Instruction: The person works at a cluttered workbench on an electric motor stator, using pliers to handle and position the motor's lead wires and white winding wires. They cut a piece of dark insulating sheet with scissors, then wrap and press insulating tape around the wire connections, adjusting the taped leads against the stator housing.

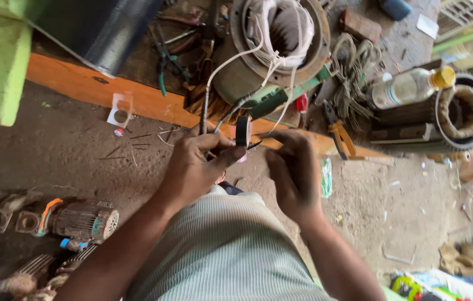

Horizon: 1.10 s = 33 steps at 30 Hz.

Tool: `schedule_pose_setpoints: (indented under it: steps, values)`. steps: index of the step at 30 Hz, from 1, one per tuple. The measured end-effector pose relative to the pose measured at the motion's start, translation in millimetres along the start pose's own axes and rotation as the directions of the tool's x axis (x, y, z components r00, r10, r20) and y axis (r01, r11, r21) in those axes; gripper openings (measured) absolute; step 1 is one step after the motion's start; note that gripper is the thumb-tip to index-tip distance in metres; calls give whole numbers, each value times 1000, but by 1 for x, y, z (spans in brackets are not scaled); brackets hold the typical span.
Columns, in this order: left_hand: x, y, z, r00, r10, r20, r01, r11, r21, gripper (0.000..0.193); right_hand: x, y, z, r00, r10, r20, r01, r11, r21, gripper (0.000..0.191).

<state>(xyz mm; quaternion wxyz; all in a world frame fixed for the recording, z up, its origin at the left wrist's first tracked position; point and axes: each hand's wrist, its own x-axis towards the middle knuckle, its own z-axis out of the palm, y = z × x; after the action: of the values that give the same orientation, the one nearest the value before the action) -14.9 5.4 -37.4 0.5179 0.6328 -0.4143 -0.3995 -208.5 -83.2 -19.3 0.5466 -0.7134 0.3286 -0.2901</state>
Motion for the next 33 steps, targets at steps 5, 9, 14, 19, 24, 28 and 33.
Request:
schedule_pose_setpoints:
  steps: [5,9,14,19,24,28,33]
  values:
    - [-1,2,20,953,275,-129,-260,958,118,28,-2,27,11,989,2,151,12,996,-91,17]
    - [-10,4,20,954,268,-133,-221,932,288,25,2,17,-5,916,-365,168,401,797,-452,20]
    - [-6,8,18,979,149,-137,-137,986,95,21,12,-27,-36,986,120,114,-146,955,258,17]
    - [-7,10,18,956,262,-131,-259,965,41,29,20,-20,-32,974,69,216,-156,896,416,19]
    - [0,5,37,976,141,-166,-103,971,217,35,7,33,-15,960,-219,175,240,965,-106,22]
    - [-6,2,46,941,272,-201,-213,938,272,29,10,44,-24,878,-366,308,477,721,-502,27]
    - [-9,6,30,859,474,-193,-454,880,140,24,9,-1,-45,977,31,211,-87,962,259,23]
